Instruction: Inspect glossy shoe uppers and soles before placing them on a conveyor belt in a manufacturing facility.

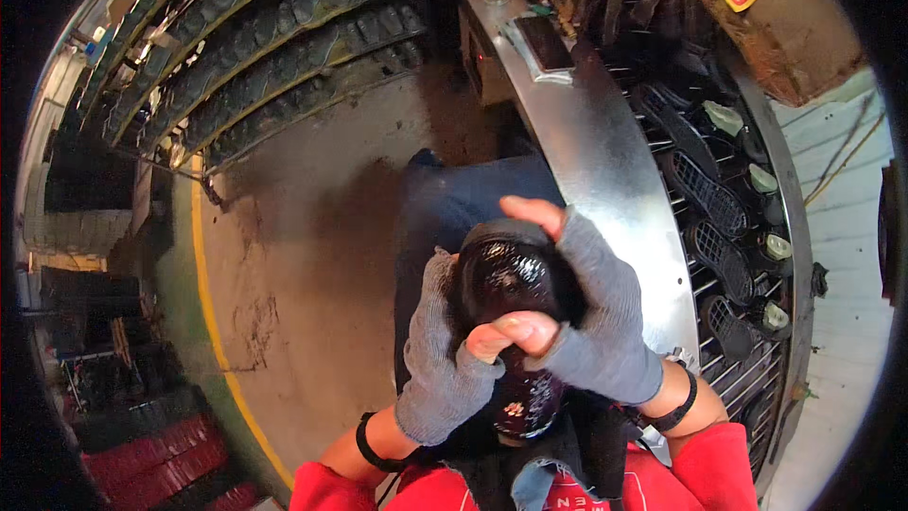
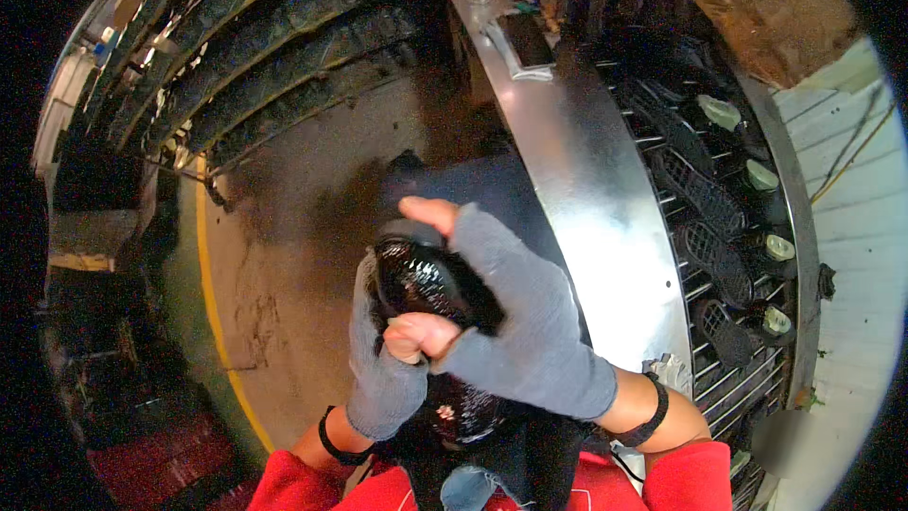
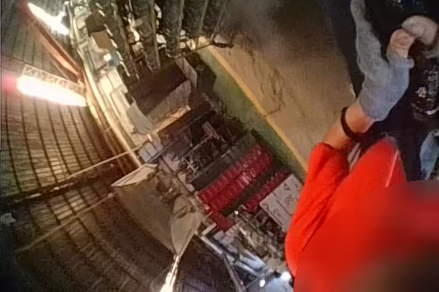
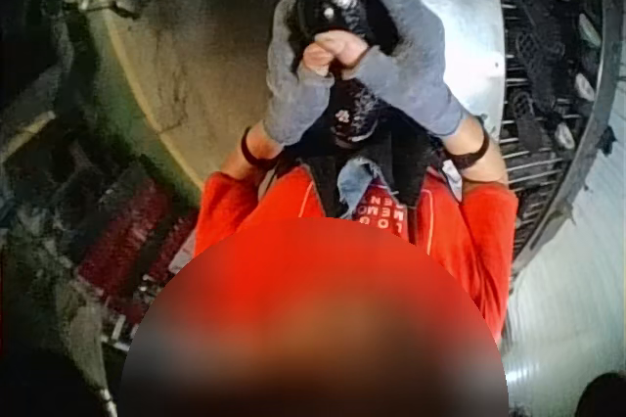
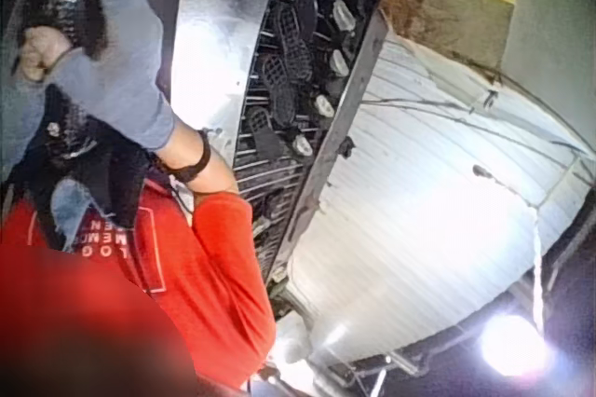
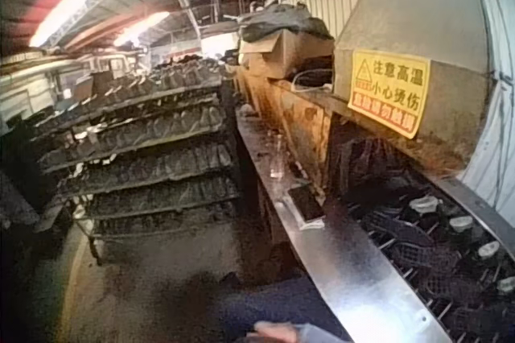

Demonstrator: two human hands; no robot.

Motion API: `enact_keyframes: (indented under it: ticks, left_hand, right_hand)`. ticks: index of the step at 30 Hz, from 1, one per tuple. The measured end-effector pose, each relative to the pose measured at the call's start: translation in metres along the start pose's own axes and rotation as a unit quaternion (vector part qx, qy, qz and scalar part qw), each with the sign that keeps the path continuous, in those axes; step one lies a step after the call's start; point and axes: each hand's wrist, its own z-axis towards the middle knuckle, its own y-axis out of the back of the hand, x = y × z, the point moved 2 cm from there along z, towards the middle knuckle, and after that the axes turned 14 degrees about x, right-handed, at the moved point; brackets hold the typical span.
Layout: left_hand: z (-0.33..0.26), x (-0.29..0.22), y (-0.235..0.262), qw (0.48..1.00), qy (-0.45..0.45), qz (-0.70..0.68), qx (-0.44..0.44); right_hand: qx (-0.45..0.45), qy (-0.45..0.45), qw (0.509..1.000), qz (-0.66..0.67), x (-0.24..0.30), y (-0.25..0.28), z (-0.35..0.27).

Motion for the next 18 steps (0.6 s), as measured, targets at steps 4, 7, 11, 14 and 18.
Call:
enact_keyframes:
  ticks: [4,7,11,14,18]
  left_hand:
    - [0.014,-0.050,0.031,0.959,-0.085,0.270,0.008]
    - [0.045,-0.074,0.045,0.969,-0.100,0.201,0.099]
    - [0.064,-0.090,0.045,0.968,-0.040,0.155,0.193]
    - [0.071,-0.090,0.039,0.963,-0.056,0.207,0.163]
    - [0.101,-0.076,0.035,0.963,-0.126,-0.096,0.218]
  right_hand:
    - [0.009,-0.106,0.954,0.280,-0.039,-0.030,-0.009]
    - [0.077,-0.142,0.896,0.413,-0.060,-0.045,-0.015]
    - [0.096,-0.097,0.904,0.405,-0.054,-0.039,-0.016]
    - [0.091,-0.106,0.896,0.422,-0.044,-0.034,-0.010]
    - [0.084,-0.159,0.824,0.537,-0.052,-0.023,-0.003]
